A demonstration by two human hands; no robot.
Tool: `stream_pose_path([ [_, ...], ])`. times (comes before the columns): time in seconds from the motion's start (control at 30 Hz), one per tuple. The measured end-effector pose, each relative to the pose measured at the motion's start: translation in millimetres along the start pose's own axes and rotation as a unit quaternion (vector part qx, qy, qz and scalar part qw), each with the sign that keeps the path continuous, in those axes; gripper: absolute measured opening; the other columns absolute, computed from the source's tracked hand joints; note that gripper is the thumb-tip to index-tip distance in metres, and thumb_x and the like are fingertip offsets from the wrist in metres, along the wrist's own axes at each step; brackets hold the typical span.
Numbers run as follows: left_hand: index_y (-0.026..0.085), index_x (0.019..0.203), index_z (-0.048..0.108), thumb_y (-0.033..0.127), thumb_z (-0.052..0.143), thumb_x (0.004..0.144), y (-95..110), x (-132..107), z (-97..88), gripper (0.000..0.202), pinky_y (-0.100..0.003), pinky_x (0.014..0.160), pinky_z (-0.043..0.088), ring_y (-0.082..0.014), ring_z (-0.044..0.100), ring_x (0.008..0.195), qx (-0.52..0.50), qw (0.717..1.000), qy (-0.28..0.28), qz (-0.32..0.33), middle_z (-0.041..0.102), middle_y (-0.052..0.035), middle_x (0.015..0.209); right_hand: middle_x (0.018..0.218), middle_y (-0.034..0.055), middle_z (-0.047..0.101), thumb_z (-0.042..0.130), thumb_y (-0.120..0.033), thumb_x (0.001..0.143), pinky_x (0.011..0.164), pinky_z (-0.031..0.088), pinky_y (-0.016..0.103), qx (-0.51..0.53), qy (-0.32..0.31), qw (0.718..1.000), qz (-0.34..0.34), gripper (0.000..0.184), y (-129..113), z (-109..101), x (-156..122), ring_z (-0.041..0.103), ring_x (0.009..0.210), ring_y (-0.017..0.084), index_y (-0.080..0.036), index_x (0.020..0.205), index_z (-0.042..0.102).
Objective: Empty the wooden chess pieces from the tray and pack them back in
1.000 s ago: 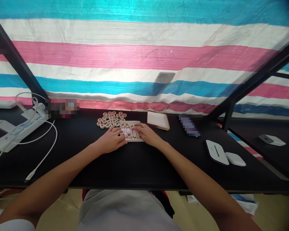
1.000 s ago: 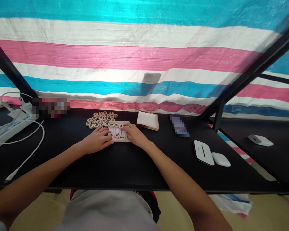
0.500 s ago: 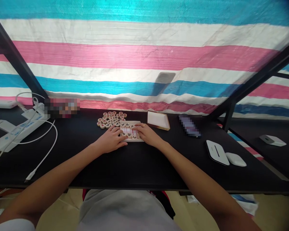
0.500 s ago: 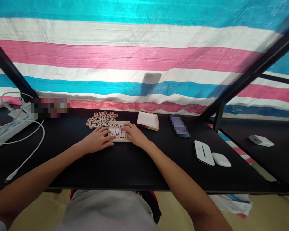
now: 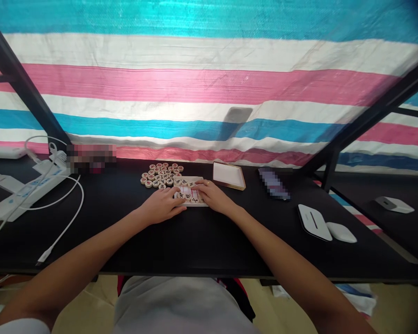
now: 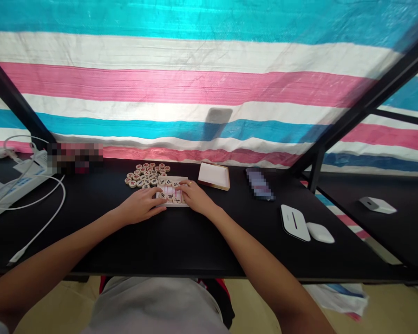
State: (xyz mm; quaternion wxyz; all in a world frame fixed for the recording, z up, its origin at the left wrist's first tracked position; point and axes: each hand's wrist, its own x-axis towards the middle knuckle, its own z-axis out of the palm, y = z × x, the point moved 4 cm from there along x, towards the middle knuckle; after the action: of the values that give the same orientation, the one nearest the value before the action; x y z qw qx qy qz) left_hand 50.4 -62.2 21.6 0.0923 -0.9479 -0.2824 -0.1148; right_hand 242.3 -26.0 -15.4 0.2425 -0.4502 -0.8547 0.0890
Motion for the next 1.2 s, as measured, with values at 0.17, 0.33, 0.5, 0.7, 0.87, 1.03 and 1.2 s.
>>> stream_pose_path([
  [0.17,0.024,0.109,0.066,0.042,0.037,0.097,-4.1,-0.6,-2.3,0.036,-0.03,0.075,0.048,-0.018,0.061,0.086,-0.008,1.0,0.005,-0.016,0.054,-0.0095,0.115,0.123,0.0133,0.056,0.038,-0.013,0.091,0.102,0.042,0.046,-0.001,0.001,1.0,-0.003,0.036,-0.2,0.7,0.4,0.052,0.115,0.025,-0.017,0.115,0.064],
  [0.33,0.025,0.109,0.067,0.042,0.037,0.097,-7.2,-1.1,-1.7,0.036,-0.028,0.074,0.049,-0.0167,0.061,0.085,-0.013,0.999,-0.006,-0.031,0.056,-0.0079,0.113,0.121,0.0123,0.056,0.039,-0.013,0.091,0.101,0.044,0.045,0.001,0.011,1.0,-0.006,0.036,0.9,1.0,0.4,0.053,0.113,0.024,-0.018,0.114,0.065],
  [0.5,0.024,0.107,0.068,0.041,0.036,0.097,-7.7,-1.4,-1.7,0.037,-0.027,0.075,0.049,-0.0151,0.061,0.083,-0.022,0.999,-0.01,-0.029,0.056,-0.0084,0.111,0.121,0.0121,0.056,0.04,-0.013,0.09,0.1,0.044,0.045,0.003,0.013,1.0,-0.011,0.035,1.4,1.2,0.6,0.053,0.112,0.024,-0.019,0.114,0.065],
  [0.7,0.024,0.106,0.067,0.042,0.035,0.098,-10.5,-1.2,-2.0,0.038,-0.028,0.074,0.049,-0.0159,0.061,0.084,-0.031,0.999,-0.005,-0.021,0.054,-0.0084,0.113,0.12,0.0126,0.057,0.04,-0.013,0.091,0.1,0.045,0.045,-0.001,0.014,1.0,-0.014,0.035,1.3,1.2,0.8,0.054,0.111,0.024,-0.018,0.114,0.066],
  [0.87,0.024,0.104,0.068,0.041,0.035,0.098,-12.6,-1.3,-3.0,0.038,-0.026,0.072,0.048,-0.0144,0.061,0.08,-0.034,0.999,-0.009,-0.007,0.055,-0.0078,0.112,0.121,0.0135,0.056,0.039,-0.014,0.091,0.1,0.044,0.045,-0.003,0.01,1.0,-0.013,0.035,0.7,0.6,0.8,0.053,0.113,0.024,-0.017,0.114,0.065],
  [1.03,0.024,0.105,0.068,0.039,0.035,0.098,-11.6,-2.0,-9.4,0.037,-0.023,0.072,0.047,-0.012,0.061,0.079,-0.043,0.999,-0.009,0.029,0.056,-0.007,0.114,0.121,0.0133,0.057,0.04,-0.014,0.091,0.101,0.044,0.045,0.0,0.01,1.0,-0.011,0.034,0.3,0.8,1.0,0.053,0.113,0.024,-0.017,0.114,0.065],
  [1.2,0.025,0.107,0.068,0.038,0.037,0.098,-13.1,-1.8,-15.4,0.034,-0.023,0.072,0.047,-0.0117,0.06,0.077,-0.044,0.998,-0.019,0.027,0.055,-0.0065,0.116,0.121,0.0133,0.056,0.041,-0.013,0.09,0.101,0.044,0.045,0.0,0.011,1.0,-0.011,0.034,0.4,0.5,0.9,0.053,0.114,0.024,-0.017,0.113,0.066],
])
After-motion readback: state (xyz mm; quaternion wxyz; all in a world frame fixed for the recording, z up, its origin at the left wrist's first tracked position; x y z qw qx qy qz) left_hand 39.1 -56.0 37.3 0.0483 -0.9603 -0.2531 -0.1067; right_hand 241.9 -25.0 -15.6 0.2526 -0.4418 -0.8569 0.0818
